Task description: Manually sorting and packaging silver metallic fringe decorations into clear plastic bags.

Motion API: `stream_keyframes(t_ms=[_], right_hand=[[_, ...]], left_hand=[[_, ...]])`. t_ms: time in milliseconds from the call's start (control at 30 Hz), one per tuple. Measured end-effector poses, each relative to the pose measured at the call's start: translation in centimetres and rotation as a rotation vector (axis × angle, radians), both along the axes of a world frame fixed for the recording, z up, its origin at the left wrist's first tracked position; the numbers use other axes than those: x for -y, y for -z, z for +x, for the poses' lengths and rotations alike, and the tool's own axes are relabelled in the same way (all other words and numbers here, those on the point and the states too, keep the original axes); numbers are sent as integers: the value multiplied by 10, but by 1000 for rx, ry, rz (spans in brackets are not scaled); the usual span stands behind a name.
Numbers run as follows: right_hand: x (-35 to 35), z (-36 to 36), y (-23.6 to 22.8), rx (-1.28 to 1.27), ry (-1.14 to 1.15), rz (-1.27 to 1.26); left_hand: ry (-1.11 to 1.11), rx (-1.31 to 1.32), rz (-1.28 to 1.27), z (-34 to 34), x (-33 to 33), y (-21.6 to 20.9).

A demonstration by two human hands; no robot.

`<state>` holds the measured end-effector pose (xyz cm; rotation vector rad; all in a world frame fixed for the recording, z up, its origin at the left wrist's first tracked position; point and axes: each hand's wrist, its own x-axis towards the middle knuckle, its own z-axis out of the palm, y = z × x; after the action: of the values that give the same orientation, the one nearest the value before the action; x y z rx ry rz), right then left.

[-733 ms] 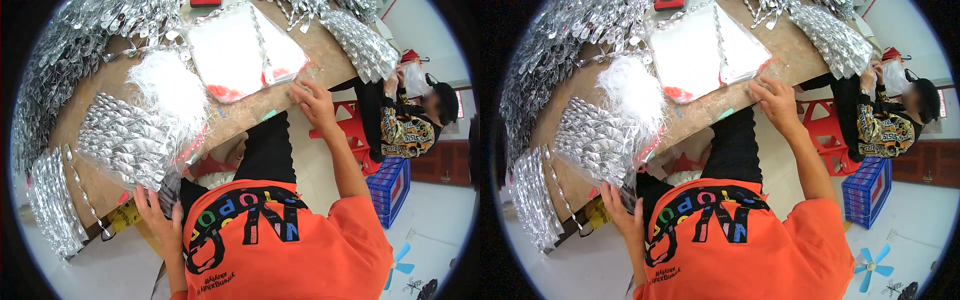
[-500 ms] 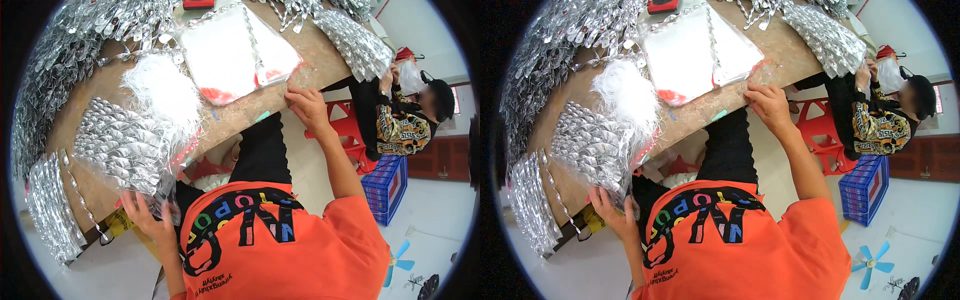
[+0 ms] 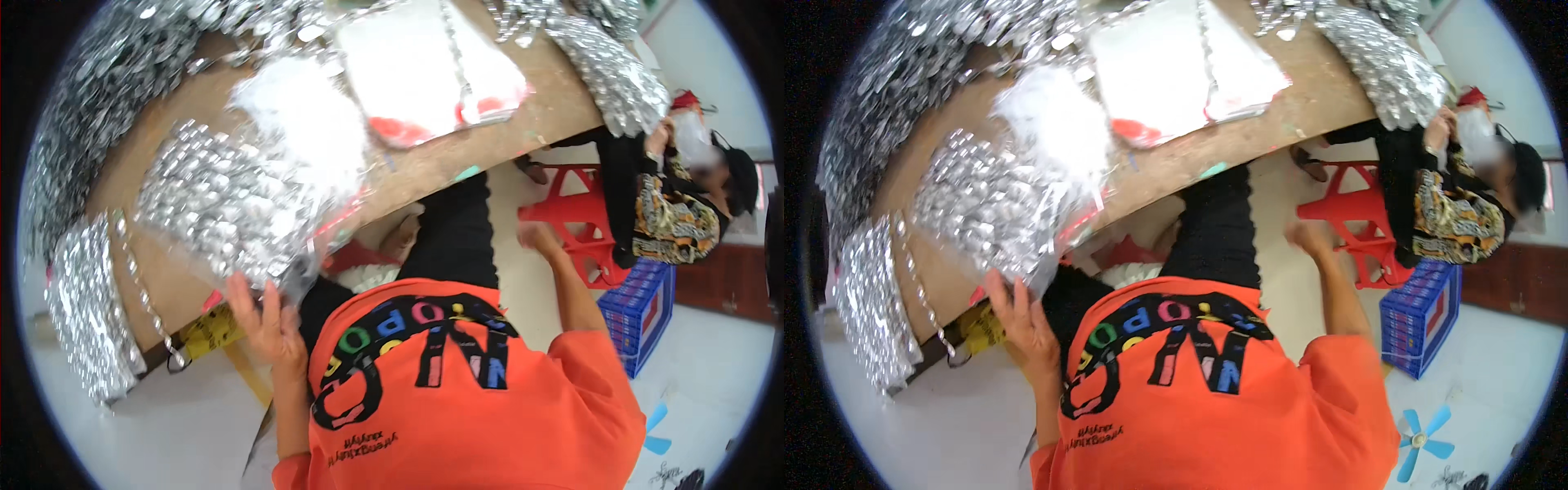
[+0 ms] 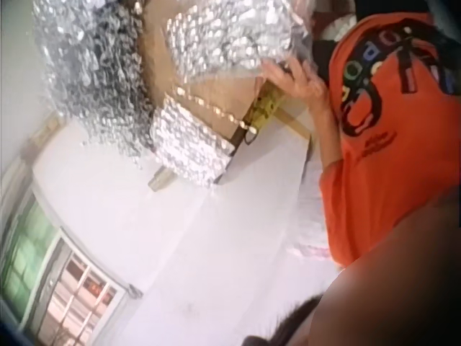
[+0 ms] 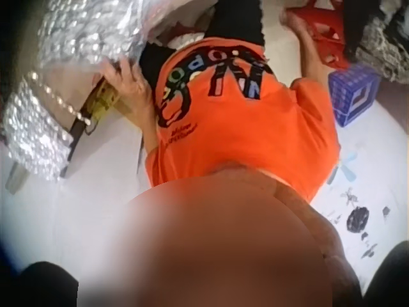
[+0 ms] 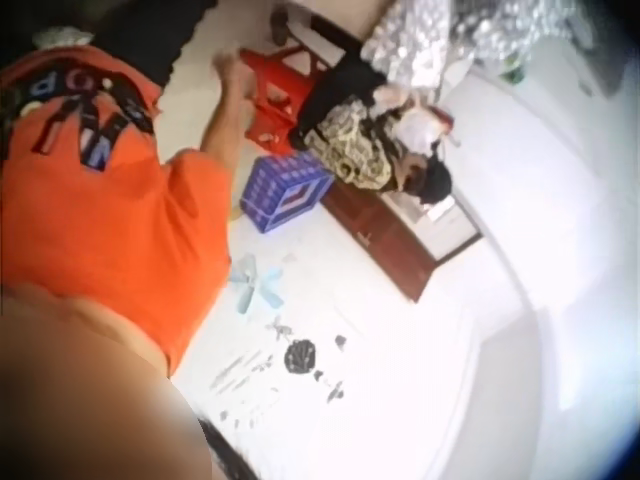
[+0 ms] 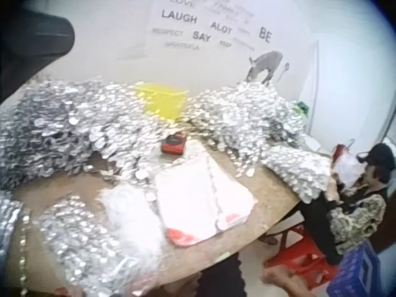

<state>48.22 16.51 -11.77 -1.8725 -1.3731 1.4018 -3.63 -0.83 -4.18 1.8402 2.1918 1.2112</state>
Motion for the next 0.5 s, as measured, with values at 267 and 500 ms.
stream_keyframes(t_ms=[267,500], right_hand=[[-2,-51,7,694,-601,-15],[-7,-169,-132,88,-623,190]], left_hand=[[75,-55,85,-20,11,-3],[46,-130,151,-17,18,-14]])
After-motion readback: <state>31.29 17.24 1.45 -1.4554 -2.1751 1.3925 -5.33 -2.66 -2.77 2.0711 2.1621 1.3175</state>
